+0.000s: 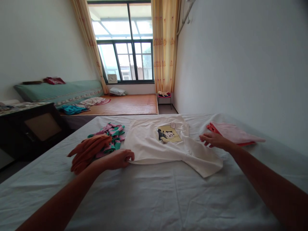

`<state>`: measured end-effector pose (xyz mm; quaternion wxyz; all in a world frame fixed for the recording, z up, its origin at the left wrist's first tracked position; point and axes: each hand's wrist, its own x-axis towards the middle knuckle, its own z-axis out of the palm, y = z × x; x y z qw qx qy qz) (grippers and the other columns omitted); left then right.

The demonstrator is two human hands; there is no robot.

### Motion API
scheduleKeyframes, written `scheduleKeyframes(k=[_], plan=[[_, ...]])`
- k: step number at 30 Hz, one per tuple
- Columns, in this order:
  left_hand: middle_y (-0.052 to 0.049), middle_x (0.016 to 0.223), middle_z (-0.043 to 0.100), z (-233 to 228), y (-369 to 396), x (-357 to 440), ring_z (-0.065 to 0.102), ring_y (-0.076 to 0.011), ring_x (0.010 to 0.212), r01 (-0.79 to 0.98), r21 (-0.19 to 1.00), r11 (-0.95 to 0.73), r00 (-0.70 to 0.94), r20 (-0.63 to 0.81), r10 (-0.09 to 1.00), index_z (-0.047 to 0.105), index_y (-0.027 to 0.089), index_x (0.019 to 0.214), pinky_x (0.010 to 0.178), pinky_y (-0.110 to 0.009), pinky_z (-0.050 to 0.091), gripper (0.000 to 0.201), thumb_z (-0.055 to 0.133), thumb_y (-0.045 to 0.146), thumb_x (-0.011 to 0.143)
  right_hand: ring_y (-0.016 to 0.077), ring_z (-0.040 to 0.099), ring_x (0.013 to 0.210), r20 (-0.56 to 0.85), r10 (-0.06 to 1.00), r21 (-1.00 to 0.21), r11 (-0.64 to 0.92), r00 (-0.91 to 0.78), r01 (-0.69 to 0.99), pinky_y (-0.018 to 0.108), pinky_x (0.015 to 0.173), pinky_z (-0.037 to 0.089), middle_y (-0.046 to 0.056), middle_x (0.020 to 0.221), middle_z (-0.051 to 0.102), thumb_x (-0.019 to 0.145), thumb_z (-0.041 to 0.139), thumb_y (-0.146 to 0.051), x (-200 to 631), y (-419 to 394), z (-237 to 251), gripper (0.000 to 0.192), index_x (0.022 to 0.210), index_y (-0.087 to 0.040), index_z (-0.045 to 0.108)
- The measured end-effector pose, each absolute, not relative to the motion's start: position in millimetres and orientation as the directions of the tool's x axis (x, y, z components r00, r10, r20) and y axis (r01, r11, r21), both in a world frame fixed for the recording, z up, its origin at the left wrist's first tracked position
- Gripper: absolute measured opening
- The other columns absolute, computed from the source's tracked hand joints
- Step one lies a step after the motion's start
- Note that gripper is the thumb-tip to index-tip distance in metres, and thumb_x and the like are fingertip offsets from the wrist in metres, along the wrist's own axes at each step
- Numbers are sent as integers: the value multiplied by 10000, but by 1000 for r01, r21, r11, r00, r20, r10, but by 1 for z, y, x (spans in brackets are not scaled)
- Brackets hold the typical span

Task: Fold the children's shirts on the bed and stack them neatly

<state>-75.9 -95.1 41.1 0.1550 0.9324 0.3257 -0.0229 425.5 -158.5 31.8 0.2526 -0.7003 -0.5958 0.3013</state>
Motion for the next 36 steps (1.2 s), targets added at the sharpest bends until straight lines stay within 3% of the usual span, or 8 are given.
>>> scheduleKeyframes(k=[5, 10, 17, 20, 23, 27, 31, 36], plan=[[-9, 914, 586, 48, -101, -71, 542, -150, 777, 606, 303, -736, 791, -132, 597, 600, 201, 826, 704, -221, 387, 281, 482, 80, 601, 208, 606, 687, -49, 990, -448, -143, 135, 882, 291, 605, 443, 88, 741, 662, 772, 615, -520, 399, -106, 10, 379, 707, -147, 638], [-16, 910, 612, 49, -102, -71, 553, -169, 844, 639, 317, -701, 766, -172, 620, 590, 185, 878, 757, -227, 395, 335, 460, 92, 584, 178, 615, 817, -60, 990, -621, -134, 124, 772, 318, 699, 521, 43, 991, 632, 877, 568, -405, 375, -87, 4, 323, 1042, -130, 612], [-26, 893, 593, 43, -101, -76, 553, -176, 818, 656, 292, -696, 752, -166, 638, 580, 174, 853, 739, -236, 404, 287, 467, 127, 593, 128, 589, 580, -28, 953, -697, -235, 302, 677, 229, 518, 467, 36, 773, 651, 754, 669, -372, 422, -90, 9, 392, 1061, -157, 555], [-35, 932, 591, 45, -103, -78, 559, -180, 846, 663, 284, -693, 745, -157, 648, 593, 176, 892, 762, -240, 408, 307, 471, 132, 613, 124, 581, 589, 140, 888, -664, -244, 439, 707, 232, 528, 454, 75, 857, 653, 724, 652, -338, 458, -103, 14, 451, 1113, -155, 515], [-42, 979, 609, 49, -106, -83, 571, -199, 889, 690, 298, -659, 721, -208, 661, 596, 184, 1007, 781, -251, 418, 330, 534, 232, 687, 153, 598, 684, 151, 945, -635, -133, 291, 761, 240, 569, 457, 83, 890, 654, 733, 618, -437, 476, -128, 22, 373, 987, -167, 577], [-35, 981, 645, 54, -108, -88, 586, -204, 893, 710, 366, -602, 702, -286, 653, 608, 188, 1028, 769, -250, 428, 354, 543, 422, 770, 164, 577, 660, -221, 975, -556, -123, -4, 822, 241, 545, 414, 54, 736, 634, 722, 564, -631, 466, -168, 22, 473, 775, -166, 628], [-29, 951, 654, 58, -110, -85, 587, -188, 876, 673, 413, -613, 733, -258, 630, 636, 179, 955, 765, -236, 426, 309, 522, 415, 792, 130, 482, 601, -189, 979, -423, -7, -81, 906, 235, 521, 324, -1, 659, 554, 667, 625, -592, 443, -197, 13, 426, 681, -168, 583], [-25, 887, 649, 63, -112, -82, 581, -169, 819, 650, 439, -621, 756, -287, 588, 672, 173, 867, 729, -225, 425, 225, 573, 336, 748, 110, 437, 598, -223, 951, -556, 56, -213, 829, 224, 522, 320, -30, 637, 458, 714, 591, -528, 431, -232, 29, 371, 649, -175, 497]])
